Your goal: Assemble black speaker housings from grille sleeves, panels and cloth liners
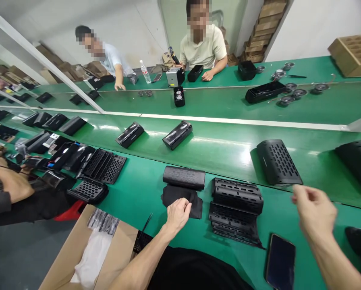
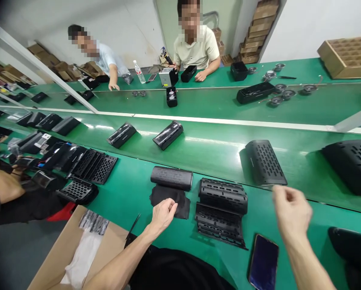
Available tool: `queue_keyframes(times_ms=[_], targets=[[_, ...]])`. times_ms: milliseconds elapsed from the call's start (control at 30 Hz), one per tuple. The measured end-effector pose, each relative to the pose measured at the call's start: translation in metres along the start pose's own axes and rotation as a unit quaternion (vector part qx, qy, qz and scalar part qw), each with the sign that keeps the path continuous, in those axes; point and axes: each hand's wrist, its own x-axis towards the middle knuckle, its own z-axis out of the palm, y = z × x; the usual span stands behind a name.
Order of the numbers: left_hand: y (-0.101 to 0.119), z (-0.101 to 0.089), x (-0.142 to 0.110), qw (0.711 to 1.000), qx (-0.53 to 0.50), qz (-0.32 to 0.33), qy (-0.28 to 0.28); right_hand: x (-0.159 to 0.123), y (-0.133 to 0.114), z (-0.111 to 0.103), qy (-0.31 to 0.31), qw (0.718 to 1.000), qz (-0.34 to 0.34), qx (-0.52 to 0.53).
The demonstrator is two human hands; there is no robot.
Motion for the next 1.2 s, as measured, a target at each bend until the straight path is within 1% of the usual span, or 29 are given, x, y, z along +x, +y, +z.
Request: queue_keyframes(times_ms=[33, 67, 133, 167, 200, 233, 267, 300, 333, 400, 467, 500, 567, 633, 733, 800, 867, 933, 1000, 1100, 1200], targets=[[0.002, -0.002, -0.007, 1.000, -0.009, 0.009, 0.002, -0.028, 0.011, 0.012, -0.030, 0.998, -0.034, -0.053], [0.006, -0.004, -0.013, 1.000, -0.018, 0.019, 0.002, -0.057, 0.025, 0.029, -0.086, 0.990, -0.051, -0.103], [0.015, -0.002, -0.024, 0.998, -0.041, 0.044, -0.009, -0.107, 0.059, 0.067, -0.181, 0.972, -0.052, -0.139], [0.021, 0.001, -0.028, 0.997, -0.054, 0.060, -0.019, -0.126, 0.076, 0.084, -0.209, 0.966, -0.048, -0.147], [0.027, 0.004, -0.031, 0.994, -0.068, 0.077, -0.032, -0.138, 0.092, 0.098, -0.225, 0.961, -0.049, -0.155], [0.033, 0.007, -0.033, 0.991, -0.082, 0.094, -0.047, -0.144, 0.105, 0.105, -0.231, 0.957, -0.052, -0.167], [0.038, 0.011, -0.035, 0.987, -0.097, 0.111, -0.062, -0.145, 0.114, 0.106, -0.227, 0.955, -0.057, -0.182], [0.043, 0.014, -0.037, 0.983, -0.111, 0.125, -0.075, -0.141, 0.120, 0.101, -0.215, 0.954, -0.063, -0.200], [0.047, 0.017, -0.037, 0.979, -0.124, 0.134, -0.085, -0.135, 0.122, 0.090, -0.197, 0.953, -0.069, -0.222], [0.051, 0.023, -0.034, 0.976, -0.145, 0.135, -0.088, -0.116, 0.120, 0.058, -0.147, 0.949, -0.077, -0.268], [0.051, 0.029, -0.027, 0.979, -0.159, 0.105, -0.067, -0.098, 0.116, 0.027, -0.092, 0.943, -0.082, -0.310], [0.050, 0.033, -0.021, 0.981, -0.166, 0.084, -0.054, -0.090, 0.116, 0.015, -0.068, 0.939, -0.081, -0.326], [0.048, 0.042, -0.007, 0.982, -0.179, 0.044, -0.038, -0.078, 0.118, 0.001, -0.033, 0.933, -0.076, -0.350], [0.046, 0.051, 0.006, 0.980, -0.195, 0.021, -0.043, -0.070, 0.124, -0.002, -0.014, 0.930, -0.066, -0.362], [0.048, 0.064, 0.021, 0.972, -0.225, 0.013, -0.065, -0.062, 0.131, 0.003, 0.003, 0.932, -0.054, -0.358], [0.051, 0.070, 0.025, 0.967, -0.245, 0.012, -0.071, -0.059, 0.133, 0.007, 0.009, 0.937, -0.050, -0.346], [0.053, 0.071, 0.025, 0.962, -0.266, 0.008, -0.066, -0.056, 0.133, 0.008, 0.008, 0.943, -0.047, -0.330], [0.054, 0.066, 0.023, 0.955, -0.289, 0.010, -0.061, -0.055, 0.131, 0.008, -0.001, 0.950, -0.043, -0.309], [0.054, 0.056, 0.019, 0.947, -0.314, 0.018, -0.063, -0.057, 0.126, 0.006, -0.017, 0.960, -0.038, -0.278], [0.052, 0.035, 0.013, 0.935, -0.345, 0.025, -0.074, -0.068, 0.115, 0.003, -0.059, 0.974, -0.026, -0.217], [0.052, 0.012, 0.005, 0.926, -0.364, 0.024, -0.095, -0.085, 0.101, 0.002, -0.114, 0.981, -0.014, -0.154]])
